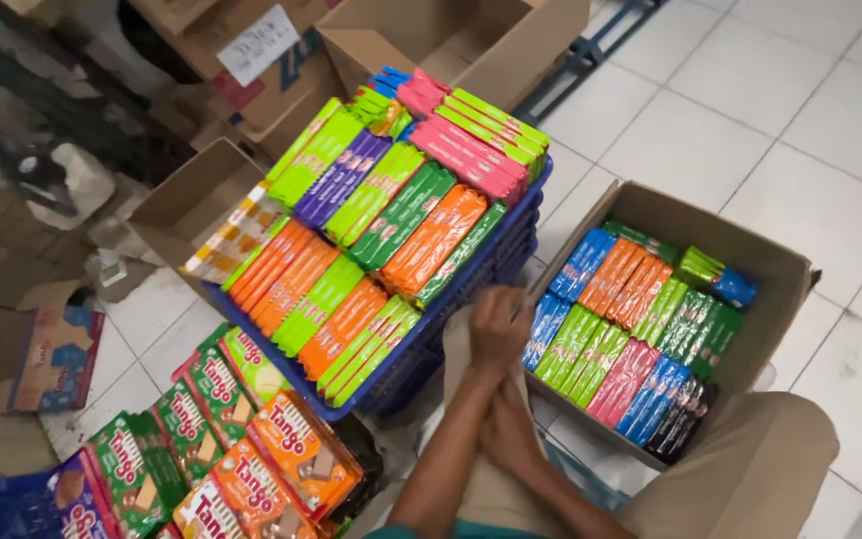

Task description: The person sits on a small stool and packs colorful snack packets from a blue crate into a cardboard box. They handle the packets by hand, arranging them in neat rows within the box.

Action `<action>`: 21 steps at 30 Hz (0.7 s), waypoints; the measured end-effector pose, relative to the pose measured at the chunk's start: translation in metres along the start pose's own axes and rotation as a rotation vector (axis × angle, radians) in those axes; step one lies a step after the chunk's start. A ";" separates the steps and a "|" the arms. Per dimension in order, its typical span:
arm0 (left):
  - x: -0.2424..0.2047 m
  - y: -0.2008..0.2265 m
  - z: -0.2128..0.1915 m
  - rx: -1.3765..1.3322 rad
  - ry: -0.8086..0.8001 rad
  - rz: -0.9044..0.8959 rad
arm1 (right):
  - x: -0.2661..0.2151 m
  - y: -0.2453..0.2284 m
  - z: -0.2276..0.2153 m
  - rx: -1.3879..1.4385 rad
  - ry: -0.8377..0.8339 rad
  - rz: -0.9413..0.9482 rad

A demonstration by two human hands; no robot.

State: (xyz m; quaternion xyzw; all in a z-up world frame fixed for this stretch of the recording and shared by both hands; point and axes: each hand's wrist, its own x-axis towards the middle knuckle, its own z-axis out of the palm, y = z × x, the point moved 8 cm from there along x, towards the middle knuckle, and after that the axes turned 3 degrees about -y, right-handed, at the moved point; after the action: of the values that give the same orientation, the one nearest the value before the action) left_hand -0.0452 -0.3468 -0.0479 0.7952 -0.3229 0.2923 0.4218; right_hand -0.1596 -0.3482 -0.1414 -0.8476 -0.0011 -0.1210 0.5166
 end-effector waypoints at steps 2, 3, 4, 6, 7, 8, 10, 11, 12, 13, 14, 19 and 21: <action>0.025 -0.001 -0.033 0.114 0.017 0.049 | 0.003 -0.033 0.012 -0.018 -0.008 -0.077; 0.031 -0.019 -0.036 0.269 -0.060 -0.048 | -0.005 -0.019 0.035 -0.367 -0.184 0.048; 0.035 -0.039 -0.040 0.423 -0.137 -0.147 | -0.016 0.000 0.054 -0.714 -0.354 0.178; 0.036 -0.071 -0.031 0.541 -0.318 -0.190 | -0.020 -0.003 0.055 -0.688 -0.308 0.134; 0.034 -0.090 -0.019 0.658 -0.503 -0.228 | -0.020 -0.004 0.052 -0.659 -0.261 0.093; 0.036 -0.100 -0.011 0.649 -0.497 -0.225 | -0.015 -0.003 0.049 -0.669 -0.255 0.094; 0.032 -0.100 -0.006 0.794 -0.360 0.011 | -0.021 -0.005 0.050 -0.636 -0.263 0.096; 0.031 -0.100 -0.006 0.791 -0.357 0.016 | -0.022 -0.003 0.049 -0.639 -0.257 0.096; 0.031 -0.099 -0.004 0.788 -0.362 0.034 | -0.023 -0.002 0.047 -0.631 -0.244 0.082; 0.031 -0.099 -0.002 0.785 -0.370 0.054 | -0.023 -0.002 0.046 -0.621 -0.229 0.070; 0.031 -0.100 0.000 0.783 -0.369 0.061 | -0.024 -0.002 0.043 -0.621 -0.222 0.072; 0.029 -0.142 0.010 0.476 -0.479 -0.221 | -0.027 0.001 0.040 -0.605 -0.240 0.073; 0.031 -0.149 0.011 0.420 -0.507 -0.248 | -0.028 0.003 0.040 -0.603 -0.251 0.086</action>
State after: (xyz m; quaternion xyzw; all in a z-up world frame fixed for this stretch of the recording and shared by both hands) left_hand 0.0895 -0.2994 -0.1023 0.9451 -0.2510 0.0924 0.1877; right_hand -0.1783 -0.3105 -0.1672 -0.9700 0.0071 0.0114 0.2429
